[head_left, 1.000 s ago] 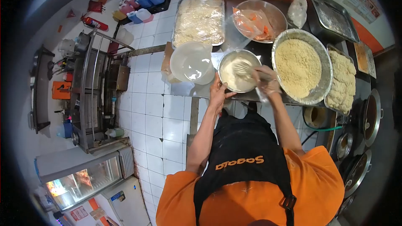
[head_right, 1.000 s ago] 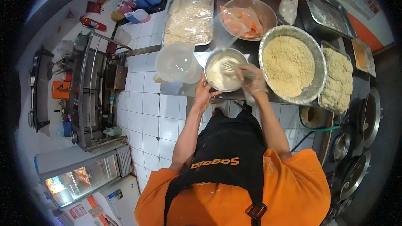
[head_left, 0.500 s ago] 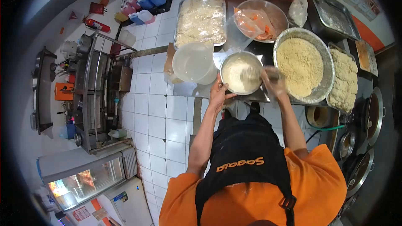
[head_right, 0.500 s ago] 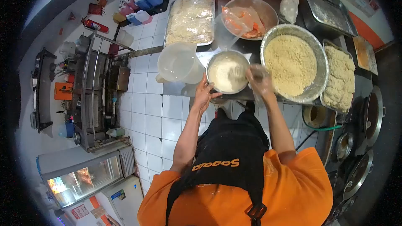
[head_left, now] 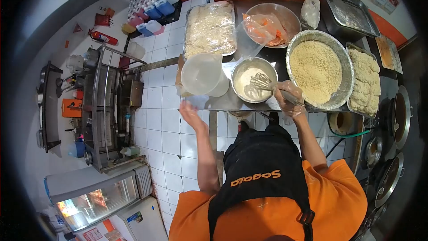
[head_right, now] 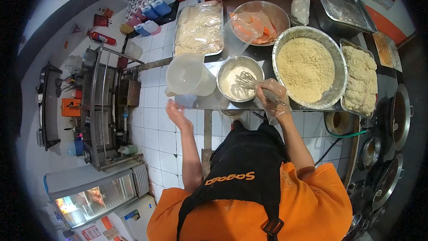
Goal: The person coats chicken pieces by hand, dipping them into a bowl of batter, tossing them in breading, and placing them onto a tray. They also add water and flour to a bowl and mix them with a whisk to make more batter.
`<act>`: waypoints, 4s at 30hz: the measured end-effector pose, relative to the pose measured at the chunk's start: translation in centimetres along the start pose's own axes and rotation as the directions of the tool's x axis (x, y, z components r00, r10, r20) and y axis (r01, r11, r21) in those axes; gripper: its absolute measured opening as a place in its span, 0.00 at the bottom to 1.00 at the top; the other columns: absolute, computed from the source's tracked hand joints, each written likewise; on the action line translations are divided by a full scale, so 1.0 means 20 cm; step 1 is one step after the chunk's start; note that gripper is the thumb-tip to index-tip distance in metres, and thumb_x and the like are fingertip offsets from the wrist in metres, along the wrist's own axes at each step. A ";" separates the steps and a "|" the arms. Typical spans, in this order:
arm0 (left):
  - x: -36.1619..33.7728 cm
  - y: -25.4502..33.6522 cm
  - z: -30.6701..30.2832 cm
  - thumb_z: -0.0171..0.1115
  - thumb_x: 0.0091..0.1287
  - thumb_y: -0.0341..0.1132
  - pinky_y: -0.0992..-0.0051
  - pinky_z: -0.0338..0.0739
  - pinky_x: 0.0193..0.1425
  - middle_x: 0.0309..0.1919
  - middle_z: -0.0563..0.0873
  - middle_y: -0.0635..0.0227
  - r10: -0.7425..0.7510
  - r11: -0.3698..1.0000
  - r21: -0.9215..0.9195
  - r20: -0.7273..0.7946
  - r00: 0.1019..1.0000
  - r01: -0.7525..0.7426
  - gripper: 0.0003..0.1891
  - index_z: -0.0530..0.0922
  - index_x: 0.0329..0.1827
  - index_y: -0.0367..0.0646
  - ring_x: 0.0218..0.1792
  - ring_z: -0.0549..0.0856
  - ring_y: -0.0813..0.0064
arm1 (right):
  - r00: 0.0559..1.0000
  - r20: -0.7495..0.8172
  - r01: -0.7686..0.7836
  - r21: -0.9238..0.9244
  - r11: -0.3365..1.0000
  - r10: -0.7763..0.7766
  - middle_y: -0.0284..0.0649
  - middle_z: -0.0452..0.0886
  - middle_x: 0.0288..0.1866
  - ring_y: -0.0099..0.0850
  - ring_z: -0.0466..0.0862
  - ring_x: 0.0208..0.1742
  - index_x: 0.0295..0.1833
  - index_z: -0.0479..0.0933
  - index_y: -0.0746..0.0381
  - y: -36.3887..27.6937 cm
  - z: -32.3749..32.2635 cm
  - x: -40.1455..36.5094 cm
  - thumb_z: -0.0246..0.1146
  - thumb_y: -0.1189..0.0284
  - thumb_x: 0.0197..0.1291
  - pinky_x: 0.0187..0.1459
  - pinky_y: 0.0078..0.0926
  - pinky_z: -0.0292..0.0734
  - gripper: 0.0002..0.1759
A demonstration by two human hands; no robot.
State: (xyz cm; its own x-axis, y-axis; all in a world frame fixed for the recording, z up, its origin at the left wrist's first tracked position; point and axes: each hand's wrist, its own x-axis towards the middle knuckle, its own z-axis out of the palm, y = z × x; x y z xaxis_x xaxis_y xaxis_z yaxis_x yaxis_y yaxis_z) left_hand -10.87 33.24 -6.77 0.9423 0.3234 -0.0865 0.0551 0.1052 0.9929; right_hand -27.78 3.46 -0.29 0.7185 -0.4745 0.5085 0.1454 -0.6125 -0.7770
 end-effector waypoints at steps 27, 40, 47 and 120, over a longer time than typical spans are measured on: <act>0.21 0.51 0.35 0.74 0.57 0.34 0.78 0.57 0.22 0.14 0.69 0.80 0.119 0.735 0.466 0.627 0.770 -0.493 0.20 0.72 0.14 0.39 0.20 0.65 0.87 | 0.994 -0.009 -0.110 -0.013 0.994 0.110 0.45 0.86 0.35 0.39 0.87 0.35 0.39 0.86 0.61 0.02 -0.01 -0.02 0.69 0.75 0.56 0.38 0.34 0.82 0.05; 0.12 0.63 0.42 0.76 0.47 0.47 0.64 0.68 0.26 0.16 0.75 0.56 0.119 0.469 0.643 0.634 0.764 -0.606 0.26 0.75 0.19 0.29 0.19 0.69 0.73 | 0.975 0.069 -0.212 -0.019 0.977 0.213 0.47 0.86 0.38 0.43 0.87 0.36 0.36 0.85 0.58 -0.02 -0.01 0.00 0.68 0.71 0.54 0.39 0.36 0.82 0.05; 0.31 0.50 0.28 0.73 0.58 0.31 0.77 0.69 0.30 0.22 0.82 0.70 0.048 0.921 0.298 0.554 0.831 -0.251 0.13 0.79 0.21 0.35 0.25 0.74 0.82 | 0.984 0.003 -0.180 0.096 0.979 0.181 0.49 0.87 0.40 0.43 0.89 0.40 0.44 0.87 0.62 0.25 0.20 -0.07 0.70 0.72 0.55 0.44 0.30 0.83 0.11; -0.41 -0.07 0.46 0.49 0.75 0.22 0.65 0.93 0.45 0.70 0.71 0.50 -0.416 0.895 0.169 0.650 0.636 0.412 0.29 0.56 0.79 0.34 0.57 0.84 0.60 | 0.815 0.274 -0.543 0.052 0.838 0.511 0.40 0.89 0.34 0.29 0.88 0.35 0.43 0.86 0.64 0.23 0.10 0.05 0.73 0.64 0.60 0.41 0.28 0.84 0.14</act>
State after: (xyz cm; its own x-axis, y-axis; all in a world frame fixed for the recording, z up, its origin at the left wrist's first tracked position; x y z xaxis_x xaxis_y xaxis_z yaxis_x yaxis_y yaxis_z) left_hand -15.67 21.68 -6.77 0.7910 -0.4498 -0.4147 0.4936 0.0687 0.8669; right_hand -25.01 1.45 -4.06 0.8463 -0.5260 -0.0842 -0.2330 -0.2233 -0.9465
